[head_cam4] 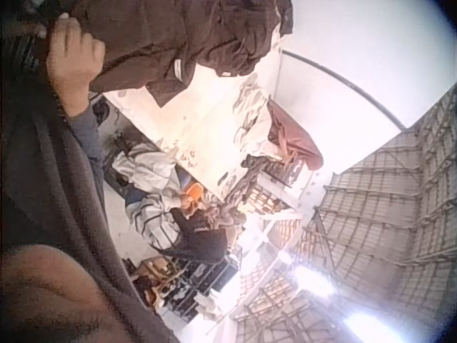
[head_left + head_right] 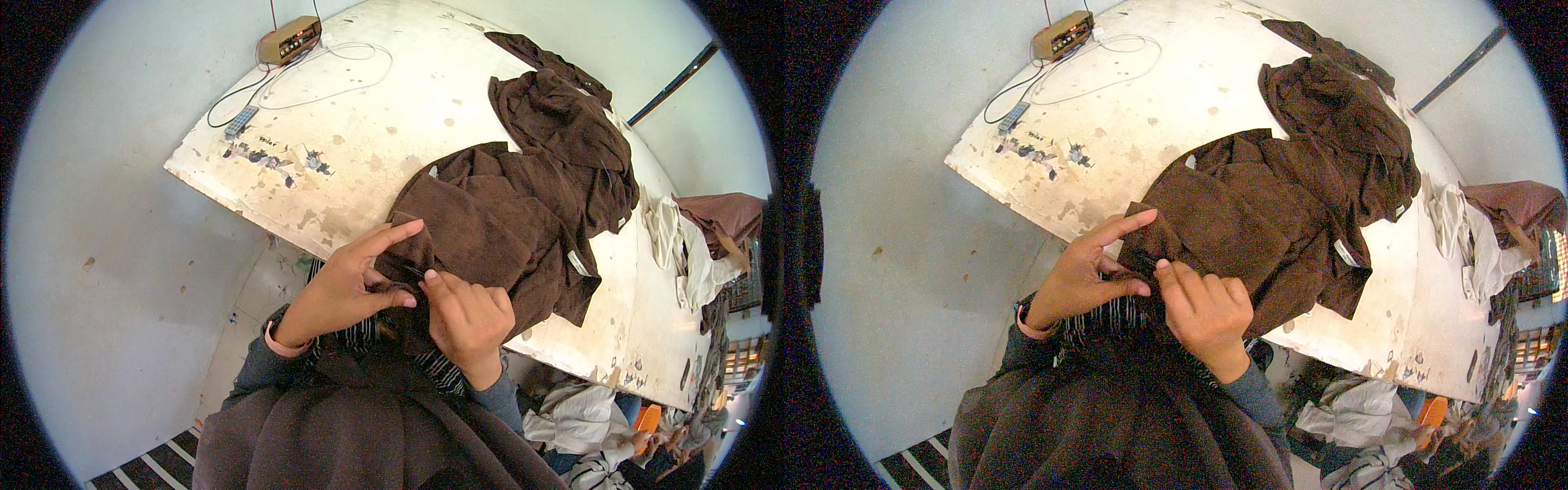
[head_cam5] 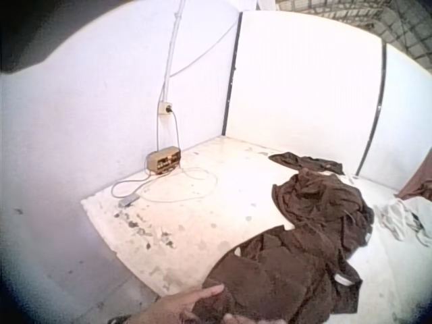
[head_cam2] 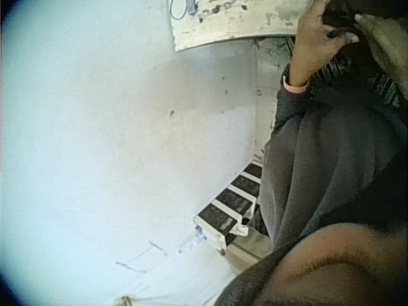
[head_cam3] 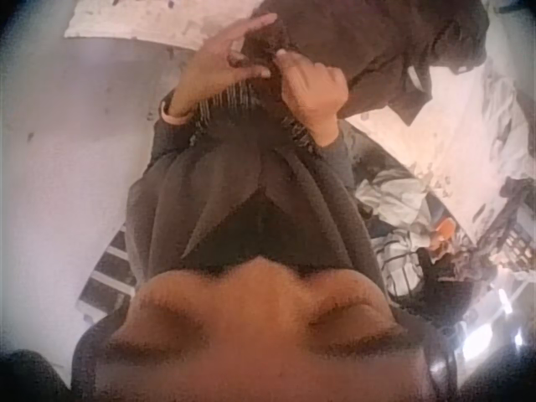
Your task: The person uses a small blade to cut a brown sweatshirt on a white work table. They repeatedly lift, fold, and trim the garment, removing excess fabric and threads while handling the piece one at a time.
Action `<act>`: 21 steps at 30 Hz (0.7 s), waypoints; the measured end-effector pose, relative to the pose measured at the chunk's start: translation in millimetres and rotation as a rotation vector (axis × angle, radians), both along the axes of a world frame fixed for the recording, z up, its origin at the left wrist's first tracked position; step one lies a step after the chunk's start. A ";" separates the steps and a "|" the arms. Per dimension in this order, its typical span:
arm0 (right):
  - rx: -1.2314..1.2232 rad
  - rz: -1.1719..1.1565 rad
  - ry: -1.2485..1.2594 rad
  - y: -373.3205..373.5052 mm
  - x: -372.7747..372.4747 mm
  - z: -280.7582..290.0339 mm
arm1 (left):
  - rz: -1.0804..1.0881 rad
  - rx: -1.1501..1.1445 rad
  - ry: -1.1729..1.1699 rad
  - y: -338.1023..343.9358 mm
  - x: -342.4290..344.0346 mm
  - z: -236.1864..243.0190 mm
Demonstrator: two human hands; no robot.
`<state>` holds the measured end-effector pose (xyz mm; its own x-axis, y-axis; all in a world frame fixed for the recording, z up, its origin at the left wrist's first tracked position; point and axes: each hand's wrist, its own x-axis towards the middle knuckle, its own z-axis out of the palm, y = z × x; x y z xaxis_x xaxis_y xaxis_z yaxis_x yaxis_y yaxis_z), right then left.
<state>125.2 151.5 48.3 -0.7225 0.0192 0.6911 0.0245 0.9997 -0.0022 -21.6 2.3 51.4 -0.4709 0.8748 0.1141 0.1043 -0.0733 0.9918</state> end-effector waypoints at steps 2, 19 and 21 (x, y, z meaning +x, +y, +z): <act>-0.441 -0.001 -0.053 -4.8 4.8 5.0 | 0.022 0.013 0.033 2.4 3.0 -0.4; -1.319 0.093 -0.064 -17.8 17.9 -13.8 | 0.109 0.035 0.226 -2.5 9.8 1.6; -1.223 -0.010 0.119 -2.0 21.8 -18.1 | 0.168 0.065 0.254 -9.7 -1.5 1.7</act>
<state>146.9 149.4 30.3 -0.6526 0.7057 0.2759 -0.0324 0.3378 -0.9407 -23.1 -7.4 53.0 -0.5579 0.7739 0.2997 0.3643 -0.0962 0.9263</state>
